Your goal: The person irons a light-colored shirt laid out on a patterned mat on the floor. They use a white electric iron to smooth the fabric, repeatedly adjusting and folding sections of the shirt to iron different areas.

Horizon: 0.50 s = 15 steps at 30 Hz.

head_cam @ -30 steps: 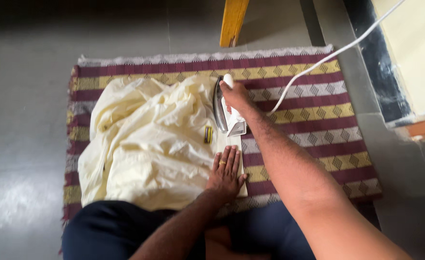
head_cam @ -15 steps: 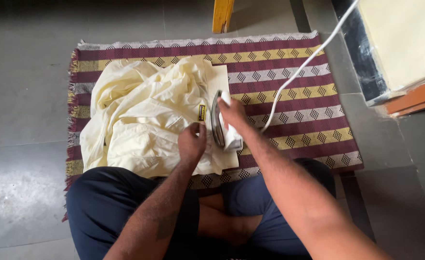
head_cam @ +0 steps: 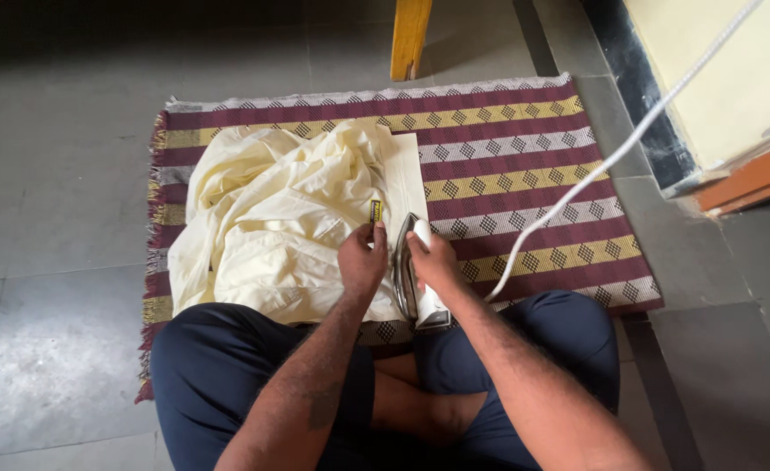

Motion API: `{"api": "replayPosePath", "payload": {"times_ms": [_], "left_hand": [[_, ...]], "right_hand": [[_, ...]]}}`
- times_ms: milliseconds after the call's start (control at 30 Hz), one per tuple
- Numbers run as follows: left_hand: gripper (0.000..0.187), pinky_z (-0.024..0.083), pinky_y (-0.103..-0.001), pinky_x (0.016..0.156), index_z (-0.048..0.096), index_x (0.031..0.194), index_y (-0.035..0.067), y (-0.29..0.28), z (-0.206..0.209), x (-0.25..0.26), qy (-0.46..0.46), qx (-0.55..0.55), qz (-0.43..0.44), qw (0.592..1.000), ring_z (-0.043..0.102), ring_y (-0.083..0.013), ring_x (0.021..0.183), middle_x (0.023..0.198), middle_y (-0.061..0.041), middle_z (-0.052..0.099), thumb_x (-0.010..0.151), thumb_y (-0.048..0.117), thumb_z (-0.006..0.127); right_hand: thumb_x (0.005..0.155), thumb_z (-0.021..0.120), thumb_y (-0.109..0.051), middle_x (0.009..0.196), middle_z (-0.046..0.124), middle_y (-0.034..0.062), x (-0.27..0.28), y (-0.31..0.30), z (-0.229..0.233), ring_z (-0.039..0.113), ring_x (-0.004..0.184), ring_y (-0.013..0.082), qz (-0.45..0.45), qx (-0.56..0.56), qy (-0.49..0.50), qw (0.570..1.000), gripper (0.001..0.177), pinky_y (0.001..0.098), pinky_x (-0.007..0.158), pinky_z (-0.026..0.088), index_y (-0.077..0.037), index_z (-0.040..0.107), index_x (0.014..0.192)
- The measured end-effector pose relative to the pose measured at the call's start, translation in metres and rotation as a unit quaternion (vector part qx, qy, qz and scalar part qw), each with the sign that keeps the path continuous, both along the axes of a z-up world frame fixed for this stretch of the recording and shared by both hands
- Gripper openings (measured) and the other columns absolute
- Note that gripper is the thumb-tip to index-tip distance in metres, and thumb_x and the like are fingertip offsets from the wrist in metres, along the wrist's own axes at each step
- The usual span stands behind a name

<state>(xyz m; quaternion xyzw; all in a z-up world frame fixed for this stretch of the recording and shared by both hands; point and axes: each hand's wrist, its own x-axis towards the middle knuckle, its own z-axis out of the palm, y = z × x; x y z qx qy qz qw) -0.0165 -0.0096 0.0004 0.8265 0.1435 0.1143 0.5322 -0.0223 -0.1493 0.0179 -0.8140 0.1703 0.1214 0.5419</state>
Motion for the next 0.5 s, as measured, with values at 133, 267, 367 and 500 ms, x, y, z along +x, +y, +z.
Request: {"api": "replayPosePath", "payload": {"times_ms": [133,267,367,500], "left_hand": [[0.037,0.057,-0.039,0.077,0.076,0.101,0.001,0.001,0.003,0.001,-0.008,-0.012,0.003,1.0,0.077,-0.0297,0.082,0.088,-0.016,0.078,0.096,0.036,0.065],[0.038,0.057,-0.04,0.077,0.077,0.103,0.001,-0.002,0.004,-0.001,0.005,-0.003,0.009,1.0,0.075,-0.0312,0.083,0.091,-0.018,0.077,0.097,0.036,0.066],[0.039,0.058,-0.039,0.079,0.075,0.107,-0.001,-0.001,0.006,0.002,-0.006,-0.032,0.015,0.999,0.077,-0.0283,0.086,0.093,-0.017,0.078,0.096,0.036,0.066],[0.039,0.058,-0.037,0.079,0.076,0.107,-0.001,-0.005,0.003,0.007,-0.025,-0.045,0.029,0.998,0.076,-0.0261,0.085,0.093,-0.017,0.078,0.097,0.035,0.066]], "right_hand": [[0.099,0.062,-0.039,0.055,0.057,0.0049,0.002,0.003,0.008,0.054,0.036,0.0177,-0.01,-0.002,0.005,1.0,0.04,0.0349,0.033,0.043,-0.001,0.061,0.087],[0.099,0.062,-0.039,0.057,0.059,0.0078,0.016,0.002,0.003,0.056,0.037,0.0194,-0.002,0.006,-0.014,1.0,0.044,0.0364,0.034,0.044,0.004,0.065,0.089],[0.099,0.062,-0.042,0.057,0.06,0.0092,0.032,0.002,0.0,0.06,0.038,0.022,0.005,-0.05,-0.016,0.999,0.049,0.0374,0.035,0.048,0.006,0.061,0.089],[0.097,0.063,-0.043,0.057,0.062,0.0093,0.057,0.002,-0.002,0.062,0.04,0.024,-0.001,-0.05,-0.033,0.998,0.048,0.0384,0.037,0.05,0.004,0.061,0.087]]}}
